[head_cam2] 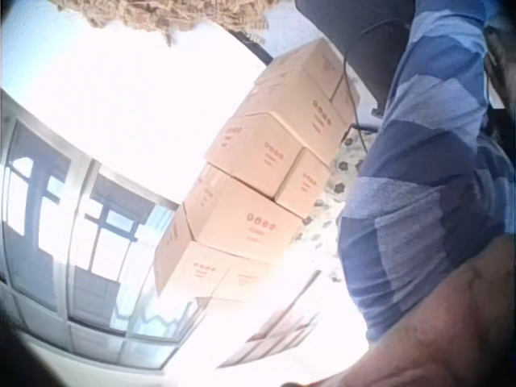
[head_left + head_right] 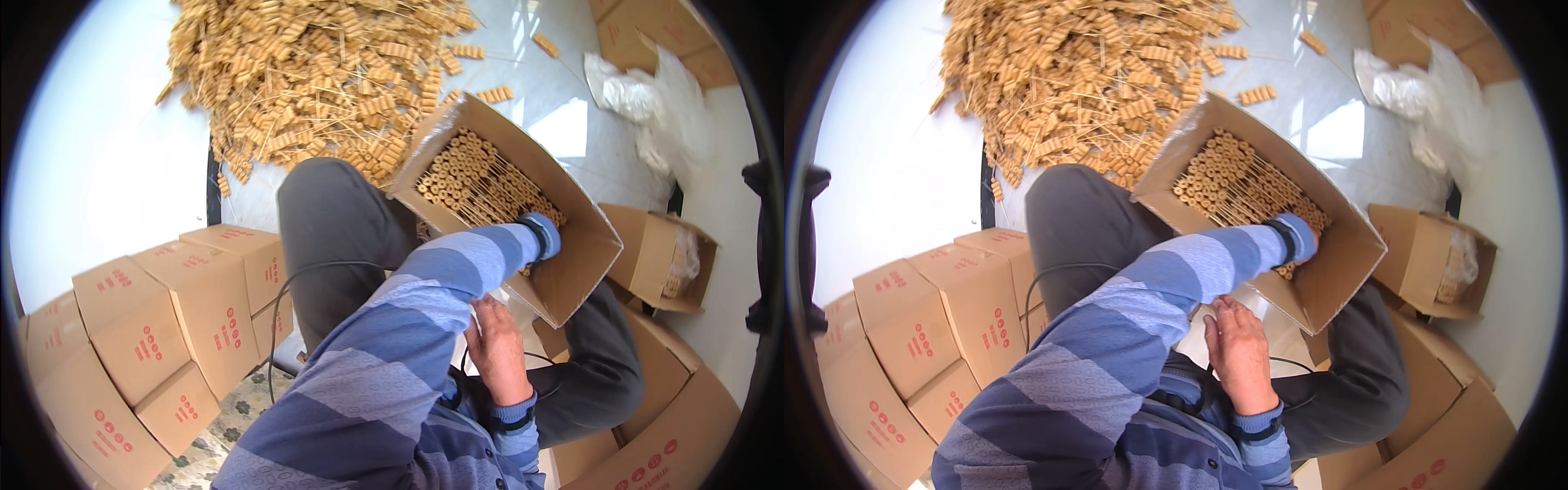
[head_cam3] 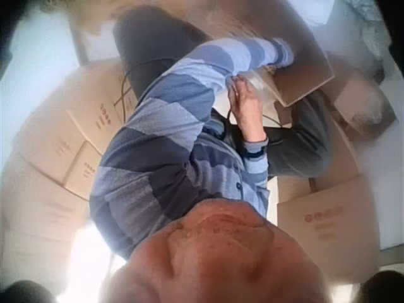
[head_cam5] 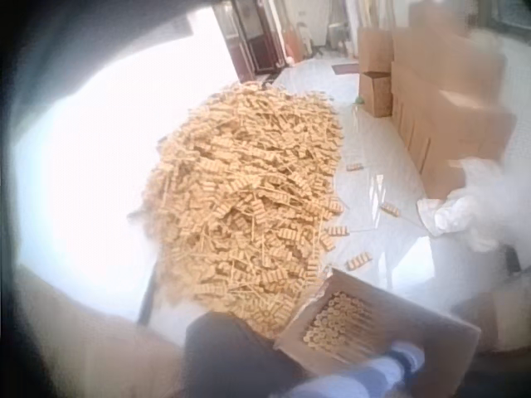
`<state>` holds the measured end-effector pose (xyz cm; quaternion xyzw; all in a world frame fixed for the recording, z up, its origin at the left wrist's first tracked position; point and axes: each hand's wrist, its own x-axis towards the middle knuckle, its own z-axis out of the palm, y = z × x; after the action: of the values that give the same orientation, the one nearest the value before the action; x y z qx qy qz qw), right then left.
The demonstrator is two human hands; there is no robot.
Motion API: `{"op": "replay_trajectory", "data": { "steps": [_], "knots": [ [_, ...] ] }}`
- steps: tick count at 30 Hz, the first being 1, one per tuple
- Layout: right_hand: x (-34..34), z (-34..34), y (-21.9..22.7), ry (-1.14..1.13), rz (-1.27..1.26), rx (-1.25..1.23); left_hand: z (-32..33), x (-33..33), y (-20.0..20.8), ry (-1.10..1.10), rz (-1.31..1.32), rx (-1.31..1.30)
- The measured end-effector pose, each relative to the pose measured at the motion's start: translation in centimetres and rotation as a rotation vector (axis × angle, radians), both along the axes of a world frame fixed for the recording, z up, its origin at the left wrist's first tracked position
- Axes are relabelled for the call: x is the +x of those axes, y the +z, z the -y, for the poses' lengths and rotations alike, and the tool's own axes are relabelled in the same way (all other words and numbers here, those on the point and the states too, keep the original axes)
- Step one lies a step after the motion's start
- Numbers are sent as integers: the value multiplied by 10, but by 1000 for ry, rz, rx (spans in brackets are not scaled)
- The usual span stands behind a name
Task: The person picks up small cylindrical snacks and wooden sticks from a pile on the floor, threads the snacks onto the sticks, and places the assembled skewers into a cardboard box. The person repeats this process continuously.
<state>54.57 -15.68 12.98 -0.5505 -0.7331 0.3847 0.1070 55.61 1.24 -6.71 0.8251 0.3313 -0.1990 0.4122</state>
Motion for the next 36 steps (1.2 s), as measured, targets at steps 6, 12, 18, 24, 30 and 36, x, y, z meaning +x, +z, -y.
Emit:
{"op": "replay_trajectory", "data": {
  "steps": [6, 12, 18, 24, 30, 36],
  "knots": [
    [-20, 9, -7, 112, 64, 36, -38, -70, 143, 21, 198, 214],
    [-46, 7, 7, 191, 114, -36, -58, -352, 247, 647, 806, 161],
    [-79, -9, 13, 293, 180, -19, 143, -585, 96, 1970, 1148, -43],
    [-106, -23, 11, 363, 278, -67, 316, -527, -110, 2644, 558, -693],
    [-113, -32, 2, 426, 369, -97, 290, -471, -185, 2440, 330, -894],
    [-110, -29, -3, 431, 382, -110, 245, -456, -214, 2377, 190, -772]
  ]
}}
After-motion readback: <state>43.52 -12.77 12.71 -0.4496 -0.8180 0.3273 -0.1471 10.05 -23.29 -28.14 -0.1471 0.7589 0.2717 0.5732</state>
